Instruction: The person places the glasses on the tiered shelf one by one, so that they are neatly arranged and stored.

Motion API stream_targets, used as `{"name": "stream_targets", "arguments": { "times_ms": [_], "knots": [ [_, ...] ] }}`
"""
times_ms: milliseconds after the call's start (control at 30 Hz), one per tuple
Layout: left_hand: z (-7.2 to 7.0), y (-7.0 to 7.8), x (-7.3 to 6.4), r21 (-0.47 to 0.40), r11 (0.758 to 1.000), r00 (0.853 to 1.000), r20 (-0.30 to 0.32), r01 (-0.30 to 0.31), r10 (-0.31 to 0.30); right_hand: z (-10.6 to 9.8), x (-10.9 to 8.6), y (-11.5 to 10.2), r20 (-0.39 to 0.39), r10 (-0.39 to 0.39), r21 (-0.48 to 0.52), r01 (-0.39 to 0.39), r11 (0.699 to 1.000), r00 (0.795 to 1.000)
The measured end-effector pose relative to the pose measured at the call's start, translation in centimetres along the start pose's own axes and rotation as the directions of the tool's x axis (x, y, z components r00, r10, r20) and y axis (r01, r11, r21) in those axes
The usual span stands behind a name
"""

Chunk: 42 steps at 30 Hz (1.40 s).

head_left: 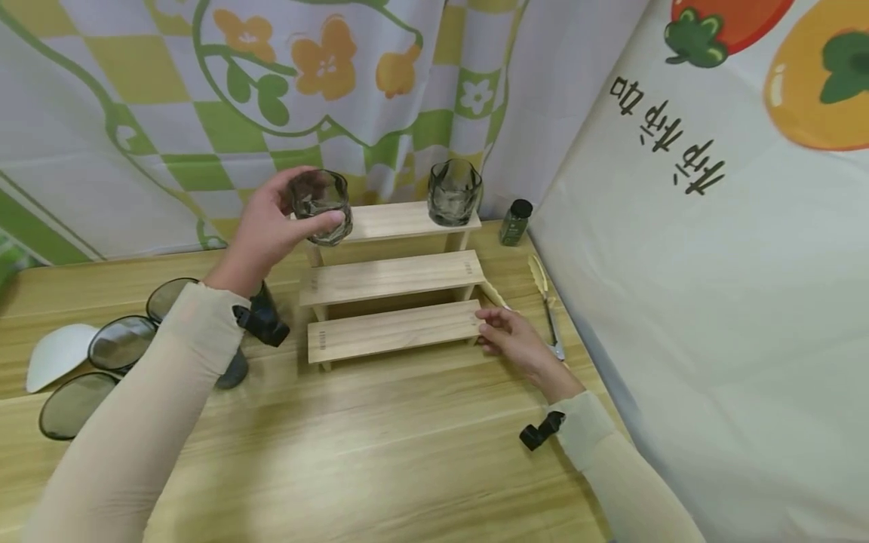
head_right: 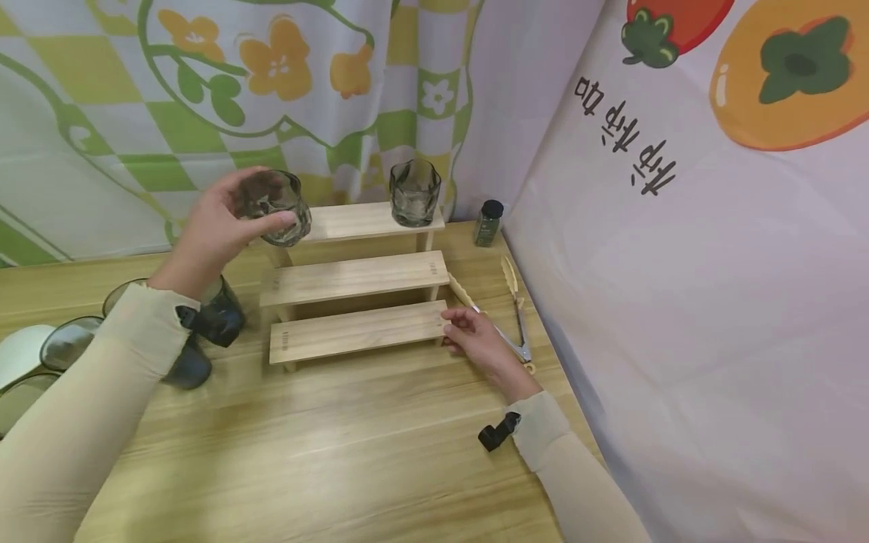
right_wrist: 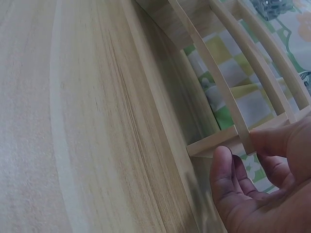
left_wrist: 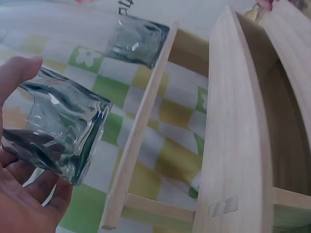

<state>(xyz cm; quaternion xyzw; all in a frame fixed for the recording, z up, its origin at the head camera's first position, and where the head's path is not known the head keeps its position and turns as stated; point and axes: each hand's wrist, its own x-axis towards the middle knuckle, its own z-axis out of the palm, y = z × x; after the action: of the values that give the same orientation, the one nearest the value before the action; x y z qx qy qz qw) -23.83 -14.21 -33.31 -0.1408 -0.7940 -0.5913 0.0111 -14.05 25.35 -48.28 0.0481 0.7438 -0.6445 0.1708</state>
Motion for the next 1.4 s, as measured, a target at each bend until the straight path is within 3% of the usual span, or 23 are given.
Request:
{"name": "stream_targets", "arguments": {
  "times_ms": [167, 433, 733, 967, 1067, 1167, 1267, 1400],
  "knots": [
    [-0.1, -0.5, 1.3, -0.018, 1.0, 1.0, 0.019, 0.006, -0.006, 0.1, 0.0, -0.1, 0.006, -0.003, -0.01, 0.003, 1.0, 1.0],
    [-0.5, -1.1, 1.7, -0.038, 0.999, 0.999, 0.025, 0.027, -0.027, 0.3, -0.3, -0.4, 0.014, -0.003, -0.019, 0.003, 1.0, 1.0],
    [-1.5, -1.3, 2.0, -0.129, 0.989, 0.986, 0.16, 0.068, -0.047, 0.3, -0.3, -0.4, -0.003, 0.007, 0.012, -0.007, 1.0, 1.0],
    [-2.1, -1.6, 1.7, -0.051, 0.993, 0.982, 0.164, 0.103, -0.094, 0.2, -0.3, -0.1, -0.006, 0.006, 0.005, -0.006, 1.0, 1.0],
    [-2.4, -1.8, 0.6, 0.008, 0.996, 0.987, 0.134, 0.093, -0.093, 0.2, -0.3, 0.1, -0.011, 0.005, -0.004, -0.005, 1.0, 1.0],
    [-3.0, -1.9, -1.3, 0.037, 0.998, 0.996, 0.08, 0.041, -0.044, 0.1, -0.2, 0.2, -0.013, 0.007, 0.0, -0.007, 1.0, 1.0],
    [-3.7, -2.2, -3.9, 0.014, 1.0, 1.0, 0.008, -0.023, 0.023, 0.1, 0.0, 0.3, -0.01, 0.008, 0.013, -0.008, 1.0, 1.0],
    [-4.4, -2.6, -7.7, 0.001, 0.997, 0.994, -0.073, -0.083, 0.082, 0.0, 0.1, 0.2, -0.004, 0.002, 0.018, -0.002, 1.0, 1.0]
  ]
}}
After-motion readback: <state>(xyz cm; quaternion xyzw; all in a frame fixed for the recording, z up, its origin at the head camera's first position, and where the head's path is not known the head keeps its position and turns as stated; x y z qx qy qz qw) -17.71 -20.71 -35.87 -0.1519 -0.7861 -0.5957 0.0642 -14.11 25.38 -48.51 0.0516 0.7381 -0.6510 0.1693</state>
